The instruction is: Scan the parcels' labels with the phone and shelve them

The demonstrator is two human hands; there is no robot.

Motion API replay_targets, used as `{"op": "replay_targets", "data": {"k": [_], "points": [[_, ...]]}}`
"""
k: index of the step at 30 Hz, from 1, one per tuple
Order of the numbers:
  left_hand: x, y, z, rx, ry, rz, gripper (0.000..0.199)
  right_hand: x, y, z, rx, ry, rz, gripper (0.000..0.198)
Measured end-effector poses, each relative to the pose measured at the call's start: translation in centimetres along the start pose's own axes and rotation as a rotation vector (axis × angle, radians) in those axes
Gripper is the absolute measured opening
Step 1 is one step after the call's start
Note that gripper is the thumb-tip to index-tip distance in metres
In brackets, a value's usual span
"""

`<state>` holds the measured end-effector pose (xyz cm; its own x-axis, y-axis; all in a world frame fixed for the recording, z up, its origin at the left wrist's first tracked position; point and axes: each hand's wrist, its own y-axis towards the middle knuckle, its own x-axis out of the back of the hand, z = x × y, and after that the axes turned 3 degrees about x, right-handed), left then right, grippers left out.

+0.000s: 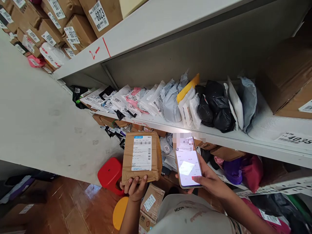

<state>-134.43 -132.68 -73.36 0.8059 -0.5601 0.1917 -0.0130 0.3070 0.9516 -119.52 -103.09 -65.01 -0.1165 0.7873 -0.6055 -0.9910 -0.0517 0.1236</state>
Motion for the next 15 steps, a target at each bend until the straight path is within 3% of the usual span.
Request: {"op": "replay_targets", "data": {"k": [9, 15], "points": [[-0.34, 0.0, -0.1, -0.003, -0.046, -0.014, 0.044, -0.01, -0.06, 0.31, 0.009, -0.027, 0.014, 0.104], [-0.67, -0.3, -0.22, 0.019, -0.04, -0.022, 0.048, 0.13, -0.18, 0.39, 0.014, -0.032, 0.004, 0.103]]}}
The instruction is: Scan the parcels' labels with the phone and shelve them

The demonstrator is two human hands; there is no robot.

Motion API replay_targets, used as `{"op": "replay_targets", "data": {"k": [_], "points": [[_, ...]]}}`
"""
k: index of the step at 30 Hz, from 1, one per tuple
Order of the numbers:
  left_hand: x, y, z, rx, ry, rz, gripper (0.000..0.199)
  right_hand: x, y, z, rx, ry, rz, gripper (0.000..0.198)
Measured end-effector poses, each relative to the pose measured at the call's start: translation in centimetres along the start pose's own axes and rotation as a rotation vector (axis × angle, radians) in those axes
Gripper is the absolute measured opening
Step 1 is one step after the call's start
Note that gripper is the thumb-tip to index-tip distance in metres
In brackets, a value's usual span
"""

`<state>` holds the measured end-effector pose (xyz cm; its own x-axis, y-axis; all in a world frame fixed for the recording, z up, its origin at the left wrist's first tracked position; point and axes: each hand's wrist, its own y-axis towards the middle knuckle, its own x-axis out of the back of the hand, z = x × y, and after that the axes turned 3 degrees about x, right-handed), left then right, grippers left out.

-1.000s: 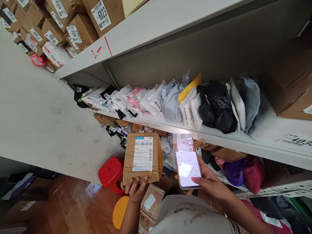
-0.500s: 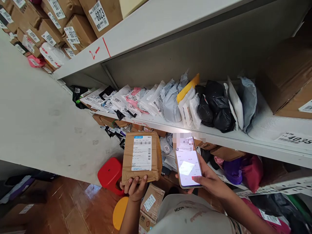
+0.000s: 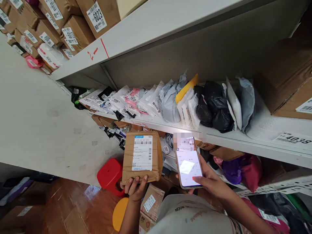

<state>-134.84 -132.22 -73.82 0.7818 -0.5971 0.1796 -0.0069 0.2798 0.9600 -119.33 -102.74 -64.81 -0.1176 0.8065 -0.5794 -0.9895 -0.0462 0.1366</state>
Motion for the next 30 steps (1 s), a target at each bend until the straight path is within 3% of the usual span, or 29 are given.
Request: {"op": "replay_targets", "data": {"k": [12, 20, 30], "points": [[-0.2, 0.5, 0.1, -0.035, 0.023, 0.031, 0.056, -0.2, -0.1, 0.4, 0.003, 0.011, 0.005, 0.099], [-0.5, 0.9, 0.0, -0.032, -0.011, 0.024, 0.042, -0.7, -0.3, 1.3, 0.003, -0.031, 0.017, 0.103], [-1.2, 0.4, 0.2, -0.036, 0.028, 0.016, 0.056, -0.6, -0.5, 1.6, 0.016, -0.015, 0.002, 0.109]]}}
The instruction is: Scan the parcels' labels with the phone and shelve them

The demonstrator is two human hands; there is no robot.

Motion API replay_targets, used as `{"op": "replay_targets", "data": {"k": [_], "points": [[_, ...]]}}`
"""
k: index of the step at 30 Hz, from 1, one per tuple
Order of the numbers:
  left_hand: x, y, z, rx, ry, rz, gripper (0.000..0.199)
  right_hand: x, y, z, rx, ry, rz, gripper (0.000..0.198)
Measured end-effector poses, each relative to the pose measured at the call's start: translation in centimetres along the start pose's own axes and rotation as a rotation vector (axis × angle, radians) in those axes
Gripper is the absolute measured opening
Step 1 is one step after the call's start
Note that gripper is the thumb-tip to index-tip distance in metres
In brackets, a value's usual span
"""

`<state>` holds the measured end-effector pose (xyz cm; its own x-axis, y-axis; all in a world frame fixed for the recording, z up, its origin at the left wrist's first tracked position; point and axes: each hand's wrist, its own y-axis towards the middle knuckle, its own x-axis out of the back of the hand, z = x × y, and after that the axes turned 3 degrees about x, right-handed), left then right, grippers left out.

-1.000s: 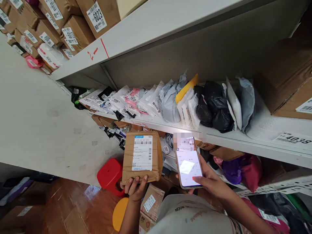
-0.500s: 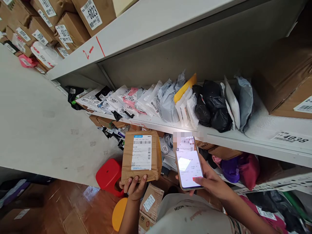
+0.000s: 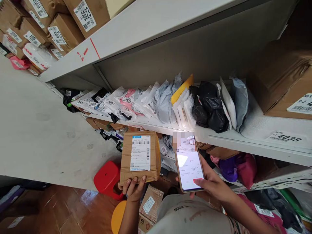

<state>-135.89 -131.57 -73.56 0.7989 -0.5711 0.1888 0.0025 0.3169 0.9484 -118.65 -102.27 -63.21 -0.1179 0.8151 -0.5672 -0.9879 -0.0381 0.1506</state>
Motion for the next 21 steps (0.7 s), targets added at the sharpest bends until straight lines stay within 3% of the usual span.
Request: {"op": "replay_targets", "data": {"k": [5, 21], "points": [[-0.4, 0.0, 0.0, -0.007, 0.004, -0.008, 0.063, -0.2, -0.1, 0.2, 0.002, 0.005, -0.004, 0.111], [-0.6, 1.7, -0.2, -0.017, -0.06, -0.031, 0.05, -0.6, 0.0, 0.8, 0.03, 0.016, 0.004, 0.1]]}}
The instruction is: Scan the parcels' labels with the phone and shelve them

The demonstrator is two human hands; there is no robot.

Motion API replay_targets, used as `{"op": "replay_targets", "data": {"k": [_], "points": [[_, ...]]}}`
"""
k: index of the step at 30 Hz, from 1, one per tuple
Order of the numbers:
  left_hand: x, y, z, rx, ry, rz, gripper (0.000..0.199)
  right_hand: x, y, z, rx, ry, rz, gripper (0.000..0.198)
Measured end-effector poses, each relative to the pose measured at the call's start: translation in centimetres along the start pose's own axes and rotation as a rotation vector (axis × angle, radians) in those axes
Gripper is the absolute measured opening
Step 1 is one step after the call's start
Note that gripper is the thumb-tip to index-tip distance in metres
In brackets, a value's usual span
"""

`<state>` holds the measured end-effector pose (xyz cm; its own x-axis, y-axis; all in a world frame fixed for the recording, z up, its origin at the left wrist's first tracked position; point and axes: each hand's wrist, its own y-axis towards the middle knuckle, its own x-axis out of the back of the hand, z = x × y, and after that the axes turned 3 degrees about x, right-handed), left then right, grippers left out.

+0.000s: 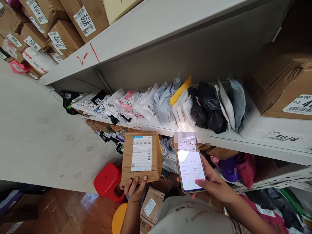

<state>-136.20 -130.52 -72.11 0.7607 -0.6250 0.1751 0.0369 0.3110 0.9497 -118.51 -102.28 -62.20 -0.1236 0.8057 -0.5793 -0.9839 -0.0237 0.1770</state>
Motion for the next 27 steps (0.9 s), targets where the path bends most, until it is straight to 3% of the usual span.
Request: {"op": "replay_targets", "data": {"k": [8, 14, 24, 27], "points": [[0.3, 0.6, -0.1, -0.011, 0.002, 0.017, 0.042, -0.1, -0.1, -0.2, 0.021, 0.003, 0.01, 0.104], [0.2, -0.8, 0.9, -0.054, 0.023, 0.022, 0.046, -0.8, 0.0, 0.1, 0.051, -0.004, -0.01, 0.103], [-1.8, -1.9, 1.1, -0.085, -0.087, -0.116, 0.045, -0.9, -0.2, 1.0, 0.073, -0.027, 0.0, 0.096], [-1.8, -3.0, 1.2, -0.06, -0.09, -0.062, 0.045, -0.7, -0.3, 1.0, 0.078, -0.02, -0.005, 0.095]]}}
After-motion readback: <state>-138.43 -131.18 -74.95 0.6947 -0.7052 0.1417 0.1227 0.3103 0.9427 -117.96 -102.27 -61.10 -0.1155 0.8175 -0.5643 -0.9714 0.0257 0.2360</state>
